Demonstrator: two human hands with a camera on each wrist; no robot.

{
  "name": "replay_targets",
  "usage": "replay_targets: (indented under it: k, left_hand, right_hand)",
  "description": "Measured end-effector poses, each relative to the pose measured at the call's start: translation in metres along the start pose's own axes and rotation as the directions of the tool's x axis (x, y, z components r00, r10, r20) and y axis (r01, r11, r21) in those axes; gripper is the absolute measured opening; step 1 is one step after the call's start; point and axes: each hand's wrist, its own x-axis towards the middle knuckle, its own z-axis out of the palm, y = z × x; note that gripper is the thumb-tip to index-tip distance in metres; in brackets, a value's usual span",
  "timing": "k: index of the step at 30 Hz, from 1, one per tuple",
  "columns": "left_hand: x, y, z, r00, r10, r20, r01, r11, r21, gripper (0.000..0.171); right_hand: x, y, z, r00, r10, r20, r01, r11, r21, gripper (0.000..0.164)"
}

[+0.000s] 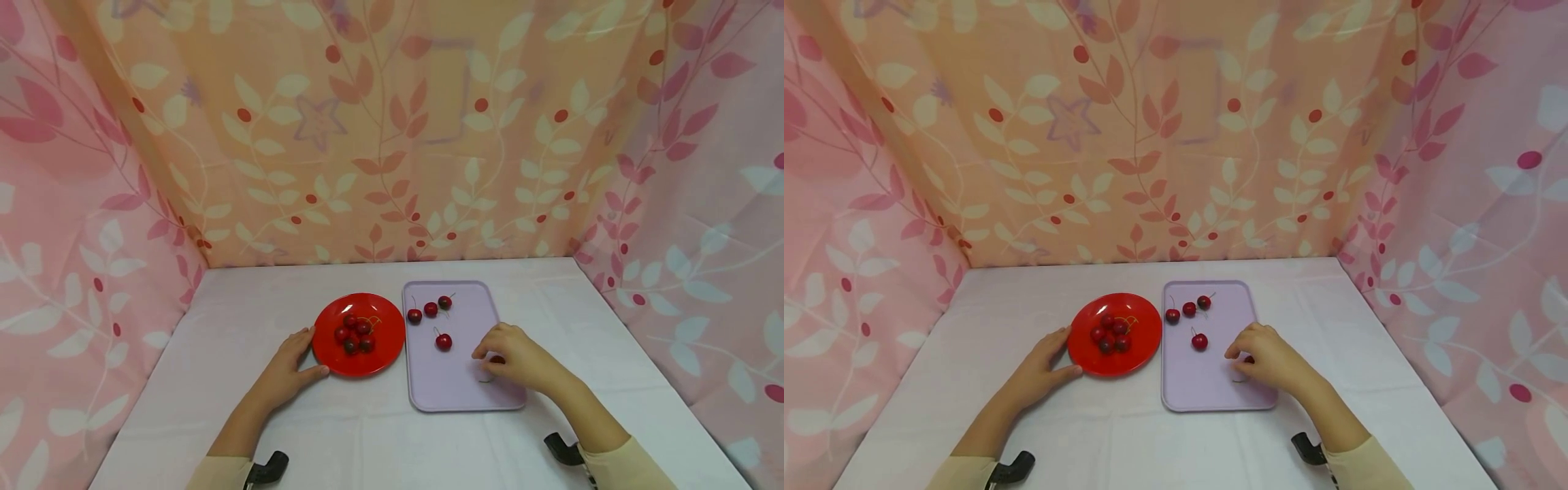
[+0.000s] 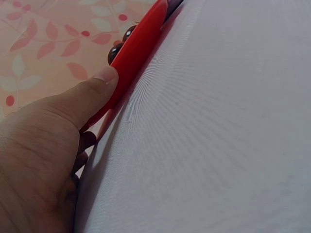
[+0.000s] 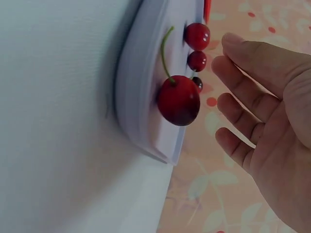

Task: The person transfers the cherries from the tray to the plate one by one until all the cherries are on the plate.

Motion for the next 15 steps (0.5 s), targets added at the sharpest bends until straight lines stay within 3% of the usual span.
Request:
replay_targets:
  k: [9, 15]
  left_hand:
    - [-0.001, -0.001, 0.000, 1.000, -0.003, -0.006, 0.003, 1.000, -0.011, 0.099]
    - [-0.001, -0.001, 0.001, 1.000, 0.007, -0.013, -0.007, 1.000, -0.006, 0.099]
  right_hand:
    - [-0.005, 0.008, 0.008, 0.995, -0.079, 0.058, 0.079, 0.997, -0.006, 0.022]
    - [-0.009, 0.011, 0.010, 0.993, -0.078, 0.088, 0.080, 0.997, -0.015, 0.022]
